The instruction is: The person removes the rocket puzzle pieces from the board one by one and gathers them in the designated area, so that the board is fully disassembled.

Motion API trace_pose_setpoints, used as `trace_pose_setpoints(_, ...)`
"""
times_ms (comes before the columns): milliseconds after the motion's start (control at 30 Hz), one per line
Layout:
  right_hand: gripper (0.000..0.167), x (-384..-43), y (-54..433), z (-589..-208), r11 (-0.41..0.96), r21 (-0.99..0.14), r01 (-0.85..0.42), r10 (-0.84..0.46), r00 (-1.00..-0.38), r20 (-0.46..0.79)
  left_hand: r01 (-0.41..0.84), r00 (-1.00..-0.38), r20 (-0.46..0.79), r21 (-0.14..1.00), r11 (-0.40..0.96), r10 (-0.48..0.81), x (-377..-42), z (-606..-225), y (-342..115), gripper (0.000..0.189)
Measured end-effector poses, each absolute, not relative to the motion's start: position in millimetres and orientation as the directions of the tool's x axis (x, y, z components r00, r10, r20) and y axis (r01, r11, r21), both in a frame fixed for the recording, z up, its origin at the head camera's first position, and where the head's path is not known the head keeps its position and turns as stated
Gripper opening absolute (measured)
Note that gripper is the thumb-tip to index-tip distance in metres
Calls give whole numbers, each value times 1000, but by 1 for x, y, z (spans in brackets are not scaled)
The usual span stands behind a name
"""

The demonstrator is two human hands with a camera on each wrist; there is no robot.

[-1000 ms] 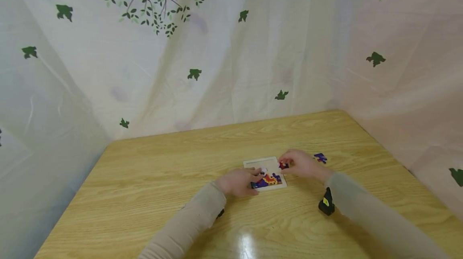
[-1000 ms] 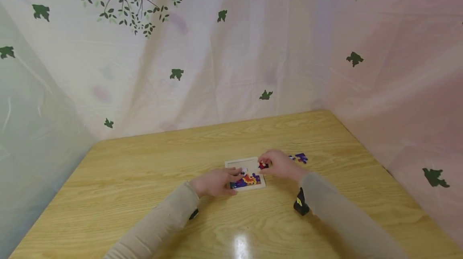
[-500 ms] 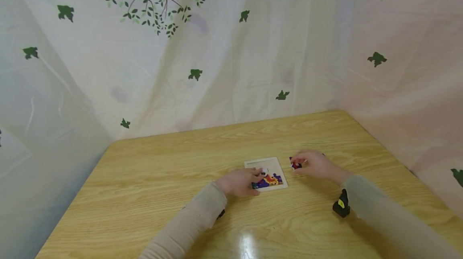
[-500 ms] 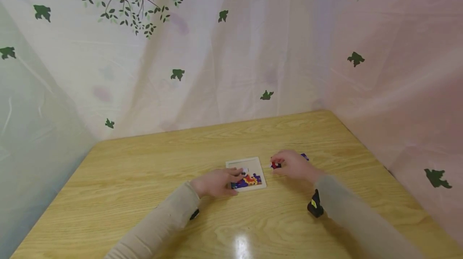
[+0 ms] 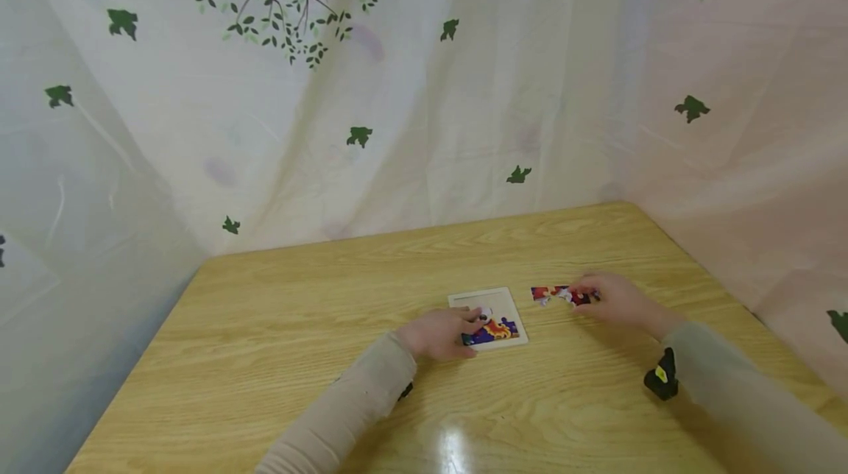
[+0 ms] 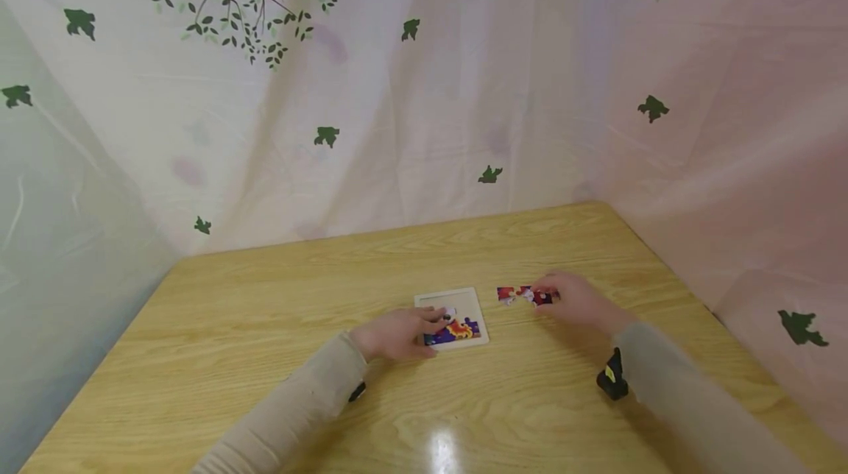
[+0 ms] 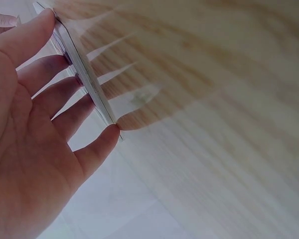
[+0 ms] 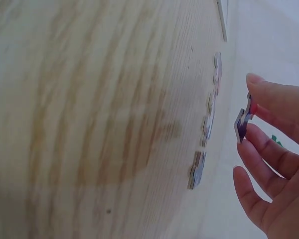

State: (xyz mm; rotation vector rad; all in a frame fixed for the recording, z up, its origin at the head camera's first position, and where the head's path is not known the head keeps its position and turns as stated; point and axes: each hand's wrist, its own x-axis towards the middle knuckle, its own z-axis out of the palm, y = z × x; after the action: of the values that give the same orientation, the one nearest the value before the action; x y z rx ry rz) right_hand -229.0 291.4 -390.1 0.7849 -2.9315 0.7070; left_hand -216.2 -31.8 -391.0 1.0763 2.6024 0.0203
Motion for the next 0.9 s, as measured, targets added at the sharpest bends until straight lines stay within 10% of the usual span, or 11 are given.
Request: trace_pose_setpoints(900,32,-240,323,-394,839,-339,-425,-468,-882,-51,687,-674,-277,108,719,685,-230,-397,-28,56)
